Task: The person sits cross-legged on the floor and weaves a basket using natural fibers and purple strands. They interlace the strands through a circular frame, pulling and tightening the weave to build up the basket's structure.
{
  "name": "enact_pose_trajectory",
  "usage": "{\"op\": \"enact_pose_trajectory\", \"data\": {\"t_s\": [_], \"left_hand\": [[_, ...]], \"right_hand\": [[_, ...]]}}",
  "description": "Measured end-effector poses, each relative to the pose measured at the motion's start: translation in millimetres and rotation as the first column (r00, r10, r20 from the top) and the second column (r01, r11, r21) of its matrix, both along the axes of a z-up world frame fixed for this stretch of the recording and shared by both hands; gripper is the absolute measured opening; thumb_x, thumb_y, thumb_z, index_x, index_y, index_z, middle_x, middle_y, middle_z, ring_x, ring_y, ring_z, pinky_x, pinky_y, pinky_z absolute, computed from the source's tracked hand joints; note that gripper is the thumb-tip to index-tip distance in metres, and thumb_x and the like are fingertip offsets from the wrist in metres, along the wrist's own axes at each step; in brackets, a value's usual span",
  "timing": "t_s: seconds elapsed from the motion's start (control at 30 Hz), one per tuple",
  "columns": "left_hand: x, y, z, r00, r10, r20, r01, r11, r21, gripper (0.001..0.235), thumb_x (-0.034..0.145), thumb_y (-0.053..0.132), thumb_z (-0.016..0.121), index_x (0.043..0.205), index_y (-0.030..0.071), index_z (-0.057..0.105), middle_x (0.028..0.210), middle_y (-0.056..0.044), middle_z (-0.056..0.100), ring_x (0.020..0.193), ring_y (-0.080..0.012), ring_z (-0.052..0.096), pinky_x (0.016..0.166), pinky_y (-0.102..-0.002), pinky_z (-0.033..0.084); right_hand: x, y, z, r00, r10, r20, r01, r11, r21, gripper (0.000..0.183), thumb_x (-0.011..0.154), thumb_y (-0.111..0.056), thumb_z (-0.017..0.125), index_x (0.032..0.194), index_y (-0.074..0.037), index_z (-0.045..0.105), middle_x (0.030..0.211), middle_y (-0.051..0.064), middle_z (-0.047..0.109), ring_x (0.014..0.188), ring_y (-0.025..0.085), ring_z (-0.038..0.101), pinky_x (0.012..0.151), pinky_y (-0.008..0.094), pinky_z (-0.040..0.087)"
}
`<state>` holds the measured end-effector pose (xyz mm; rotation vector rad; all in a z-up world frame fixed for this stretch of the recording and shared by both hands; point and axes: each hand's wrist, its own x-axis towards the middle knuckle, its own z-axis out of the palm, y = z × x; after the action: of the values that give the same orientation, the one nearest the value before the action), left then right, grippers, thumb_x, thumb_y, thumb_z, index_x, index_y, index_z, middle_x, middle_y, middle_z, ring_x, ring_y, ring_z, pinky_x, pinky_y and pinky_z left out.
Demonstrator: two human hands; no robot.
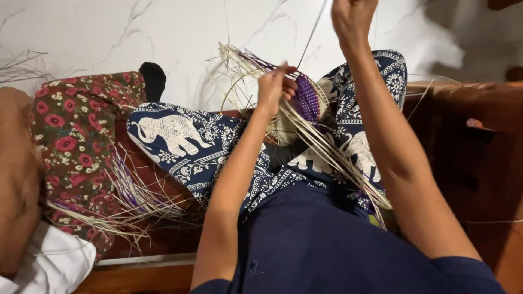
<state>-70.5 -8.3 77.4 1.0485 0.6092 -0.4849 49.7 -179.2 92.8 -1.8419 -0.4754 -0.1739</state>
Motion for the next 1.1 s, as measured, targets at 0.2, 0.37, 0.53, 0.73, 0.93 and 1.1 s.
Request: {"op": "enact_pose_trajectory", "data": {"t_s": [0.2,0.37,0.53,0.73,0.93,1.1], "left_hand": [[11,18,12,0.89,-0.454,-0.035,0.446,0.854,0.268,0.056,0.083,0.058,0.057,0.084,0.002,0.059,0.057,-0.004,0.058,0.045,-0.0102,0.05,0.045,-0.02,0.039],[-39,55,12,0.76,-0.643,-0.097,0.571,0.587,0.574,0.037,0.102,0.033,0.062,0.07,0.013,0.059,0.058,0.001,0.059,0.045,-0.0053,0.05,0.05,-0.019,0.047],[-87,74,-30,0.927,-0.364,-0.09,0.371,0.857,0.358,0.03,0.096,0.028,0.067,0.082,0.001,0.071,0.067,-0.013,0.073,0.046,-0.0123,0.063,0.041,-0.02,0.047],[-76,61,8,0.829,-0.443,-0.341,0.552,0.556,0.621,0.037,0.101,0.026,0.064,0.068,0.011,0.07,0.063,-0.003,0.074,0.048,-0.0082,0.068,0.057,-0.023,0.061],[-81,61,-16,0.834,-0.439,-0.334,0.535,0.495,0.685,0.042,0.101,0.027,0.06,0.061,0.014,0.063,0.058,-0.001,0.072,0.052,-0.0102,0.073,0.056,-0.026,0.06],[-91,66,-63,0.762,-0.463,-0.453,0.605,0.258,0.753,0.022,0.088,0.035,0.063,0.094,0.025,0.081,0.088,-0.012,0.077,0.092,-0.038,0.075,0.078,-0.049,0.062]], "right_hand": [[-64,77,146,0.741,0.665,-0.095,-0.671,0.737,-0.075,0.039,0.099,-0.037,0.054,0.103,0.001,0.066,0.117,0.017,0.061,0.111,0.027,0.054,0.092,0.04,0.053],[-36,44,39,0.865,0.308,-0.396,-0.483,0.727,-0.489,0.029,0.098,-0.029,0.067,0.117,-0.007,0.068,0.115,0.014,0.067,0.114,0.031,0.057,0.1,0.044,0.048],[-38,28,-29,0.829,0.055,-0.557,-0.487,0.562,-0.669,0.016,0.099,-0.022,0.067,0.097,-0.011,0.079,0.089,0.001,0.077,0.063,0.012,0.067,0.05,0.025,0.049],[-51,12,-17,0.835,0.042,-0.549,-0.445,0.638,-0.629,0.011,0.097,-0.003,0.066,0.095,-0.004,0.077,0.085,0.011,0.078,0.095,0.03,0.067,0.08,0.039,0.059],[-76,35,-6,0.901,0.054,-0.43,-0.433,0.131,-0.892,0.025,0.086,0.0,0.051,0.071,-0.008,0.07,0.11,0.011,0.069,0.125,0.033,0.052,0.117,0.054,0.035],[-183,67,-53,0.813,0.524,-0.254,-0.574,0.647,-0.503,0.016,0.077,-0.009,0.064,0.09,-0.004,0.071,0.081,0.019,0.067,0.079,0.039,0.066,0.072,0.051,0.055]]}}
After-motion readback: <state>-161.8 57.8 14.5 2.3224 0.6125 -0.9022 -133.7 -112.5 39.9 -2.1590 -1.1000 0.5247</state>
